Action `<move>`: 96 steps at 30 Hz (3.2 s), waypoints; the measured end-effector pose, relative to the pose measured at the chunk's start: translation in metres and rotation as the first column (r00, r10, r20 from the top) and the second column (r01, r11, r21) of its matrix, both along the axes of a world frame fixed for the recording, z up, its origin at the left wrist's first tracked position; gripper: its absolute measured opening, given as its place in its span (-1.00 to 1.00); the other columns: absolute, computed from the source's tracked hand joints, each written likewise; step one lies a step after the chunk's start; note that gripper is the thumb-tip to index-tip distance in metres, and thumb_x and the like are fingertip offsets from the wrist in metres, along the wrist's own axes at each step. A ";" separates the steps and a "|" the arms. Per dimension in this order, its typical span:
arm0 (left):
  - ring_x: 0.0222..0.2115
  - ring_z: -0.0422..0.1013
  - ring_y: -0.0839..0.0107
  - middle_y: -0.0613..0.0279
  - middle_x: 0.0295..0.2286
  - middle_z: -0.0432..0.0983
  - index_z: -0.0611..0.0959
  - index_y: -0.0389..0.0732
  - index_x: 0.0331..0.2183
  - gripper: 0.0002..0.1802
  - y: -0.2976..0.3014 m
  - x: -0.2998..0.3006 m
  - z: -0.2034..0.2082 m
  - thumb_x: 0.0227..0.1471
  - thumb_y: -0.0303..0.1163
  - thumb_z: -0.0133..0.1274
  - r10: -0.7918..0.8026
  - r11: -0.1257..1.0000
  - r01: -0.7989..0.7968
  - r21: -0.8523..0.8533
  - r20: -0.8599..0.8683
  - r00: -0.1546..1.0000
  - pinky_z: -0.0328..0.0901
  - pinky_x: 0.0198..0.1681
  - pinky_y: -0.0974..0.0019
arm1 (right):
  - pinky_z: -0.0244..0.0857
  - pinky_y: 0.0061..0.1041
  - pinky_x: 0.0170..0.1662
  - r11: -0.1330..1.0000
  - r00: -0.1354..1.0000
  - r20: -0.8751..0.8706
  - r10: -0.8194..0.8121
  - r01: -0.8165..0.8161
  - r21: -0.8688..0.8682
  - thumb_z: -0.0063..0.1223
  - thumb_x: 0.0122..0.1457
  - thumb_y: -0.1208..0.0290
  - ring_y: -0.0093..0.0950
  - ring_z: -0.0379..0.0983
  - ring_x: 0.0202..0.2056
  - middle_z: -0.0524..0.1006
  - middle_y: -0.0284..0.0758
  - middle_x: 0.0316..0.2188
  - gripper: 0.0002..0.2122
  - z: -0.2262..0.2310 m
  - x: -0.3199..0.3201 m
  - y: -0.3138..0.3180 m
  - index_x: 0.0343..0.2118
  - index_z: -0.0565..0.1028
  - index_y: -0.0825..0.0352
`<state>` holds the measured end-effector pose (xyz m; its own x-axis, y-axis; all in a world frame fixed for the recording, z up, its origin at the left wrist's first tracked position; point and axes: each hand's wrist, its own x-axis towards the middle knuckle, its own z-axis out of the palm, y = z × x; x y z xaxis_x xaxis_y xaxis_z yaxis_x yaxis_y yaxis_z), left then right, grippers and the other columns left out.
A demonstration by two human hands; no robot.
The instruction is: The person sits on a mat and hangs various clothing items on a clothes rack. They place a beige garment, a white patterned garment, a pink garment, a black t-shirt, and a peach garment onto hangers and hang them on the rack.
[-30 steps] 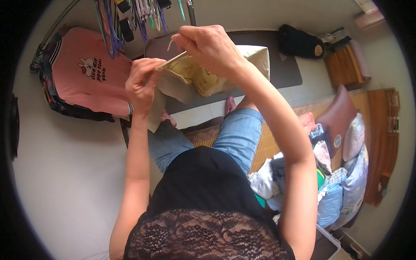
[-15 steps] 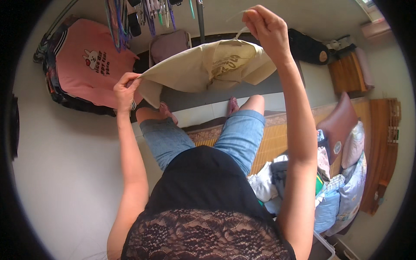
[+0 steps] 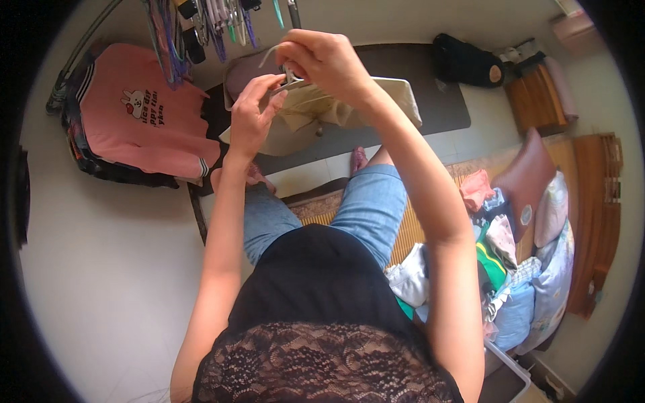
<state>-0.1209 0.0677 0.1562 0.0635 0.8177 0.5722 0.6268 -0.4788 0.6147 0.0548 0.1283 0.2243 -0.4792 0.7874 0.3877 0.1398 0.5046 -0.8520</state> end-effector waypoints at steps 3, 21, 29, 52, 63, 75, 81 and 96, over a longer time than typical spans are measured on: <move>-0.40 0.47 0.28 0.18 -0.39 0.55 0.63 -0.23 -0.29 -0.77 0.008 0.016 0.013 0.06 -0.28 0.11 -0.095 0.979 0.130 -0.157 0.211 0.973 0.33 -0.32 0.33 | 0.15 -0.77 -0.60 0.999 0.999 -0.016 0.043 -0.043 -0.032 -0.12 0.32 0.37 -0.76 0.26 -0.63 0.43 -0.47 -0.64 -0.79 0.012 0.001 -0.004 -0.33 0.52 0.37; -0.42 0.43 0.61 0.31 -0.49 0.54 0.62 -0.34 -0.41 -0.78 -0.011 -0.093 0.020 0.11 -0.35 0.10 -0.039 0.953 0.118 -0.280 0.273 0.961 0.33 -0.33 0.49 | 0.42 -0.47 -0.29 0.968 0.727 0.657 -0.197 0.038 0.249 0.10 -0.03 0.60 -0.30 0.55 -0.40 0.58 -0.17 -0.46 -0.86 -0.055 0.067 -0.017 -0.36 0.58 0.35; -0.42 0.40 0.62 0.35 -0.50 0.50 0.61 -0.34 -0.42 -0.78 -0.016 -0.112 0.001 0.10 -0.35 0.10 -0.078 0.959 0.180 -0.220 0.408 0.910 0.30 -0.33 0.51 | 0.26 -0.42 0.02 0.901 0.724 0.656 -0.213 -0.113 0.418 0.22 -0.08 0.45 -0.36 0.36 -0.01 0.46 -0.32 -0.06 -0.62 -0.049 0.034 -0.026 -0.12 0.49 0.27; -0.17 0.41 0.19 0.09 -0.11 0.43 0.55 -0.23 -0.07 -0.62 0.001 -0.266 0.011 0.03 -0.38 0.10 0.538 0.821 -0.563 0.090 0.203 0.818 0.32 -0.10 0.27 | 0.14 -0.71 -0.40 0.687 0.880 -0.122 0.459 -0.439 -0.580 -0.01 0.23 0.44 -0.74 0.25 -0.46 0.39 -0.51 -0.50 -0.86 -0.063 -0.229 -0.041 -0.21 0.36 0.35; -0.30 0.46 0.35 0.12 -0.23 0.48 0.54 -0.29 -0.10 -0.71 -0.022 -0.268 0.044 0.10 -0.49 0.03 0.436 0.879 -0.474 -0.044 0.476 0.764 0.35 -0.22 0.39 | 0.23 -0.62 -0.41 0.821 0.912 -0.157 0.380 -0.410 -0.398 0.04 0.16 0.42 -0.67 0.34 -0.48 0.48 -0.40 -0.52 -0.79 0.008 -0.333 0.025 -0.23 0.41 0.46; -0.20 0.42 0.50 0.23 -0.18 0.50 0.52 -0.29 -0.03 -0.65 -0.002 -0.330 0.048 0.15 -0.40 0.00 0.518 0.815 -0.577 -0.057 0.518 0.681 0.27 -0.11 0.48 | 0.24 -0.56 -0.42 0.908 0.947 -0.120 0.297 -0.319 -0.273 0.11 0.12 0.34 -0.59 0.37 -0.49 0.47 -0.35 -0.54 -0.74 0.031 -0.448 0.057 -0.28 0.42 0.47; -0.06 0.39 0.33 0.12 -0.07 0.47 0.50 -0.29 0.00 -0.56 -0.009 -0.328 0.032 0.09 -0.33 0.07 0.709 0.658 -0.753 -0.020 0.351 0.611 0.20 0.04 0.33 | 0.34 -0.29 -0.29 0.970 0.957 0.164 0.240 -0.229 -0.083 0.18 0.04 0.27 -0.18 0.49 -0.37 0.52 -0.10 -0.45 -0.67 0.002 -0.480 0.070 -0.31 0.40 0.46; 0.03 0.24 0.07 0.01 -0.02 0.31 0.53 -0.22 -0.05 -0.44 -0.020 -0.335 0.012 -0.14 -0.80 -0.13 0.920 0.363 -0.874 0.323 0.026 0.391 0.17 0.05 0.13 | 0.34 -0.35 -0.22 0.892 0.881 0.199 0.428 -0.447 0.060 0.13 0.07 0.42 -0.24 0.52 -0.29 0.55 -0.13 -0.34 -0.54 -0.012 -0.447 0.044 0.01 0.28 0.47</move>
<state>-0.4563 0.0477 0.1683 -0.5252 0.2698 0.8071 0.8407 0.3116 0.4429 -0.3922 0.1723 0.2123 -0.8336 0.4424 0.3308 0.0273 0.6312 -0.7752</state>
